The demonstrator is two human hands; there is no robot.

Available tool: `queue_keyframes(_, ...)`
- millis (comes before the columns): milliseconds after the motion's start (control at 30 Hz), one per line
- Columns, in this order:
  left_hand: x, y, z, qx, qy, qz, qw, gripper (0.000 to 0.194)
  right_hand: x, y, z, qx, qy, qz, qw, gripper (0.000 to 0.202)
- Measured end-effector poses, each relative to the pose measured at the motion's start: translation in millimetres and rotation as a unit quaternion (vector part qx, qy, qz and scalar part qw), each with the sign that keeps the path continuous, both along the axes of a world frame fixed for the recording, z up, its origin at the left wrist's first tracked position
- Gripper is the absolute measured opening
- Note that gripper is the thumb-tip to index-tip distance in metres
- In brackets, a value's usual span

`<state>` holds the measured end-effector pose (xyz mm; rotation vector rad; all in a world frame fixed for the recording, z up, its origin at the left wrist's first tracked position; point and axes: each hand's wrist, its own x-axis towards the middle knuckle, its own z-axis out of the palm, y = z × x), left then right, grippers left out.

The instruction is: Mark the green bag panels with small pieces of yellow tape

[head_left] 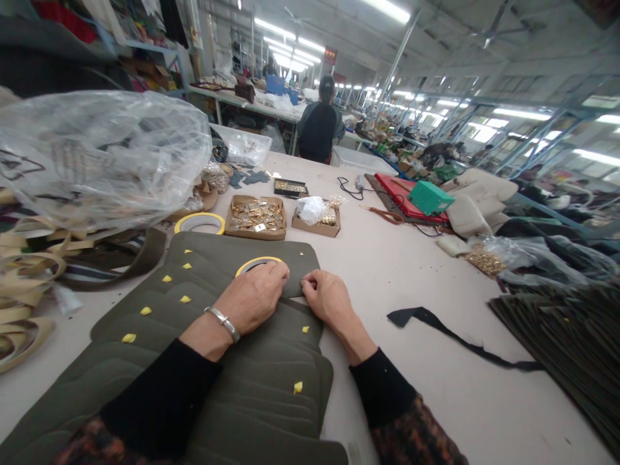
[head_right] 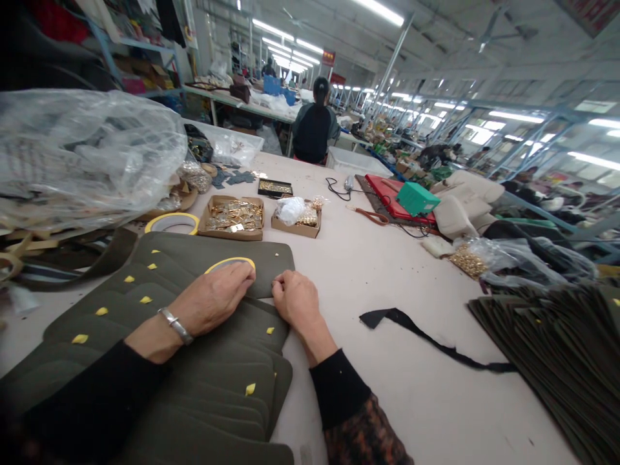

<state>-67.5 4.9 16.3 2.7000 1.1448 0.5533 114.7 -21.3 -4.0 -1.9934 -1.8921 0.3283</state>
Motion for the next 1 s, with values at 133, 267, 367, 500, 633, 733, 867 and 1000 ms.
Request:
queue_keyframes(133,-11,-3,2.8,0.002,-0.057,-0.015,0.998,0.017,12,-2,11.4,-0.115,0.083,0.079,0.987,0.019)
queue_keyframes(267,-13,-8,-0.9,-0.01,-0.086,-0.038,0.995,0.018,23,-5,18.7,-0.18,0.146,0.15,0.961,0.018)
queue_keyframes(367,-10,-12,-1.3,-0.012,-0.121,-0.034,0.992,0.021,22,-7,19.9,-0.041,0.242,0.111,0.963,0.02)
queue_keyframes(500,-6,-16,2.2,-0.016,-0.141,-0.032,0.989,0.038,11,-12,23.3,0.098,0.313,0.155,0.932,0.019)
queue_keyframes(633,-6,-19,4.0,-0.006,-0.138,-0.009,0.99,0.043,4,-17,26.9,0.18,0.247,0.22,0.926,0.017)
queue_keyframes(733,-5,-20,2.7,0.006,-0.128,-0.012,0.992,0.043,2,-18,25.9,0.22,0.2,0.239,0.924,0.014)
queue_keyframes(867,-3,-21,1.8,0.004,-0.114,-0.003,0.993,0.04,0,-17,20.3,0.258,0.137,0.261,0.92,0.014)
queue_keyframes(1000,-3,-24,5.8,-0.04,-0.116,-0.006,0.992,0.02,-2,-16,13.7,0.31,0.091,0.237,0.916,0.013)
